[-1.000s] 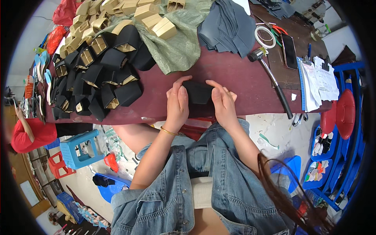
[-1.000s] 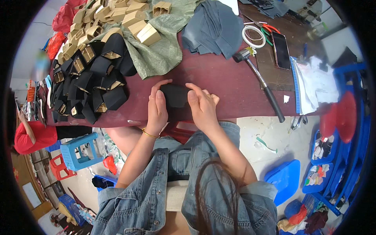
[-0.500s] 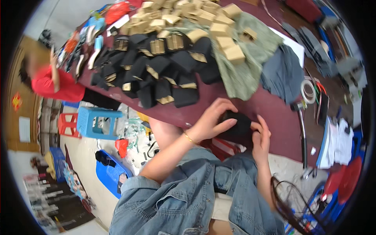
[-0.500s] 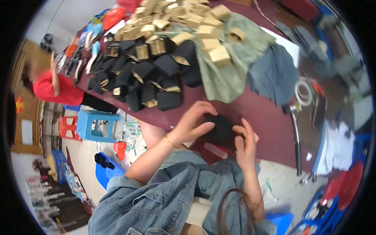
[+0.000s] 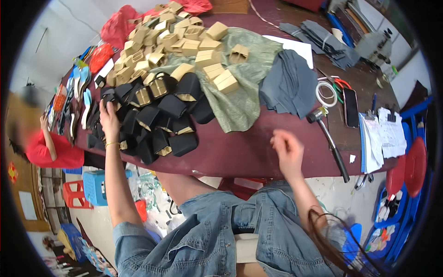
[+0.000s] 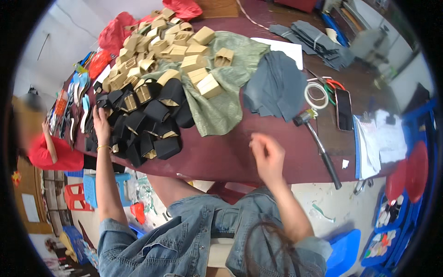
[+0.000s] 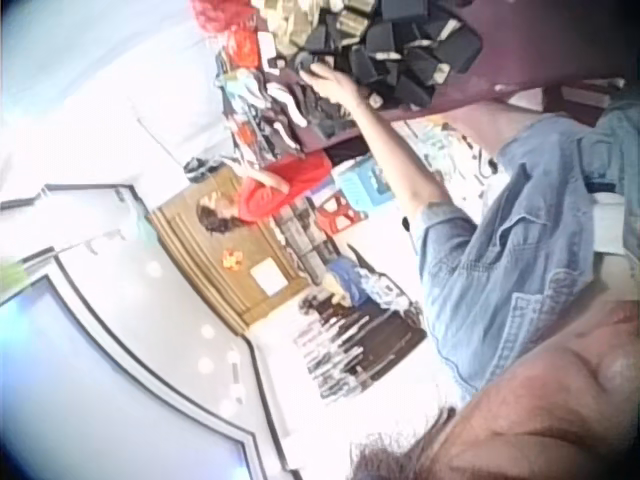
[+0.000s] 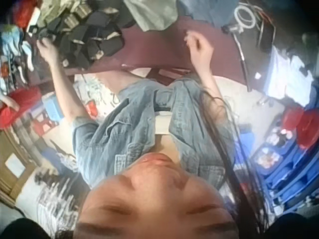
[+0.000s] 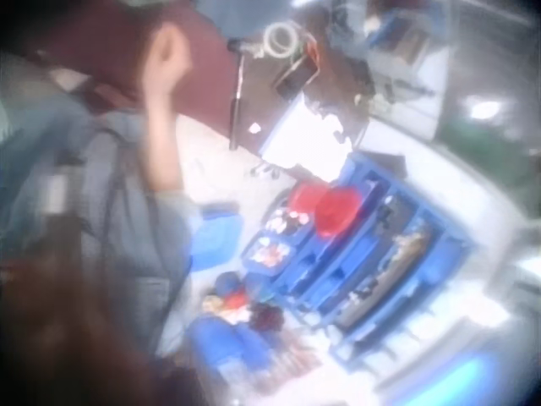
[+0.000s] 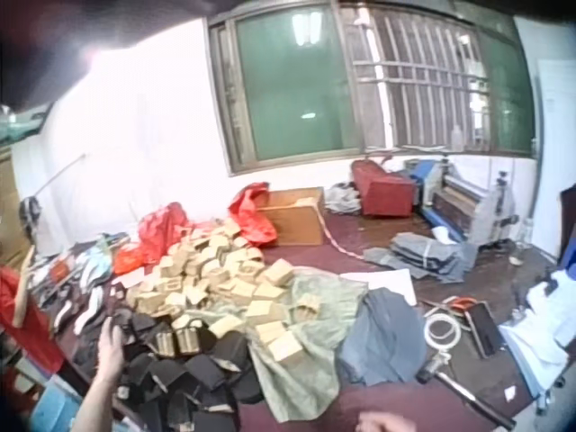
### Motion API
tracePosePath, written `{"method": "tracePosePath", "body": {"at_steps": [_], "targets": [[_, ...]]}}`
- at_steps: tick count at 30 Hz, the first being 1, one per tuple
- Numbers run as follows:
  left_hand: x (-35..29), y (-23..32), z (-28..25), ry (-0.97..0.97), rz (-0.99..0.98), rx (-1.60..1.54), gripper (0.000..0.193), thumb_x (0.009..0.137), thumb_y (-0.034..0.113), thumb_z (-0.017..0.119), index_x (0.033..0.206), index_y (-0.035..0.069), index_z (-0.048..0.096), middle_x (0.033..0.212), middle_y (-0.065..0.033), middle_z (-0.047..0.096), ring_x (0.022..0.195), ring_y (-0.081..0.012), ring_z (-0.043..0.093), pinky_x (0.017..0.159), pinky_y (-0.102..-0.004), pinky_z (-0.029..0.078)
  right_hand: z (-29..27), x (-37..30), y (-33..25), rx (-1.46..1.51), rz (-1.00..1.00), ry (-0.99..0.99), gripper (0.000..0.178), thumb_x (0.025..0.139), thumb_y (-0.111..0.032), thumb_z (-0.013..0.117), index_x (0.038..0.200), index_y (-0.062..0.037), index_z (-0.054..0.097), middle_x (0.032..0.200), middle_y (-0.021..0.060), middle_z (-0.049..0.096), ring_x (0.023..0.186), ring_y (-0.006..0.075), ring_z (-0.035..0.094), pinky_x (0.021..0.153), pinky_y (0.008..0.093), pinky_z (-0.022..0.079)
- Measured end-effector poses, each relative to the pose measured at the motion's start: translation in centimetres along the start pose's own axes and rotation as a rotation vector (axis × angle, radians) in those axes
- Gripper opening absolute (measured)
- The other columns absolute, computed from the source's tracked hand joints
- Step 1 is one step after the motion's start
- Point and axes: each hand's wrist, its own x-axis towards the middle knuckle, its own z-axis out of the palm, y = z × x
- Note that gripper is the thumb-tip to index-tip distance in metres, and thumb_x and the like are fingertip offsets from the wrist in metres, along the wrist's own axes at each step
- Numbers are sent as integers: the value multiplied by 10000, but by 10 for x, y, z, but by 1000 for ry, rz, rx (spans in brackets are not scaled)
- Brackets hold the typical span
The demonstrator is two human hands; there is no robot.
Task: The recorder is assembling leather and wooden shoe components at a workbench.
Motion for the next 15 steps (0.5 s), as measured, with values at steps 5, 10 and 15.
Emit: {"method": "tracePosePath", "body": {"at_steps": [5, 10, 15], "targets": [[2, 24, -22, 200, 195, 27, 483, 983, 364, 383, 1245, -29, 486, 1196, -222, 543, 1100, -356, 509, 957, -393, 368, -22, 124, 1, -626, -456, 336, 179, 848, -109, 603, 965, 21, 639, 865, 148, 617, 839, 310, 588, 753, 373, 466], [-63, 121, -41, 61, 384, -229, 333, 987, 235, 422, 1170, -21, 529, 1124, -124, 564, 1041, -195, 525, 913, -305, 392, -55, 169, 73, -743, -195, 440, 199, 803, -194, 661, 897, -22, 691, 815, 152, 607, 787, 331, 588, 717, 407, 462], [-145, 198, -22, -370, 366, -409, 155, 936, 111, 497, 936, 4, 610, 909, -38, 589, 803, -109, 541, 731, -239, 437, -52, 157, 42, -604, -180, 442, 181, 798, -189, 681, 854, -18, 701, 752, 118, 607, 694, 270, 591, 649, 363, 461]]}}
